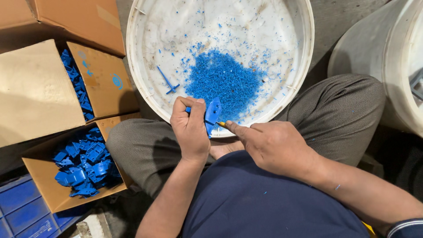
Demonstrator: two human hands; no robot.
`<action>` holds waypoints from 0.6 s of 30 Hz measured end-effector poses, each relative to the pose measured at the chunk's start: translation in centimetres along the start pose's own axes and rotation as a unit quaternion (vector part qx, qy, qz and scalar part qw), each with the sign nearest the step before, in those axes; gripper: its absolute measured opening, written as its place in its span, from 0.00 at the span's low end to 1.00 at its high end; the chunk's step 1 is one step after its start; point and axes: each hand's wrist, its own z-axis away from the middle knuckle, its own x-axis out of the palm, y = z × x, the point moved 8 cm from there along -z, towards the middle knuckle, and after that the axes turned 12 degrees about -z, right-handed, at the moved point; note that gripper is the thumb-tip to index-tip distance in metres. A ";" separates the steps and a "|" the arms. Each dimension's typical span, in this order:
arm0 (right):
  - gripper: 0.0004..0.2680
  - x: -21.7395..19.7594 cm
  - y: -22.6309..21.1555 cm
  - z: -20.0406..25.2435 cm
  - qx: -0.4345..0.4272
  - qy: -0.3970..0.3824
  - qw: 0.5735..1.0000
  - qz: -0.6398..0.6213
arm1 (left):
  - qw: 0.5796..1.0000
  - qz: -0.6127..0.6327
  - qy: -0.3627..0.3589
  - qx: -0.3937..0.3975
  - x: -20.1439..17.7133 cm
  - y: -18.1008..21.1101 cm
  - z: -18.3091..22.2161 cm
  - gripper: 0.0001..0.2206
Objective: The person uses a utility knife to trim excess material from blue plastic parts by hand over a bucket of shavings.
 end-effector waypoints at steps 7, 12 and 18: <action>0.16 0.2 -0.2 0.0 -0.013 -0.012 1.000 0.001 | 1.000 0.001 0.008 -0.010 -0.2 -0.5 0.1 0.10; 0.16 -0.1 0.3 -0.2 0.002 -0.001 1.000 0.002 | 1.000 0.004 0.015 -0.015 -0.2 -0.7 0.1 0.11; 0.14 0.4 1.3 0.6 0.017 0.001 1.000 -0.021 | 0.999 0.007 0.023 -0.034 -0.5 -1.6 0.1 0.11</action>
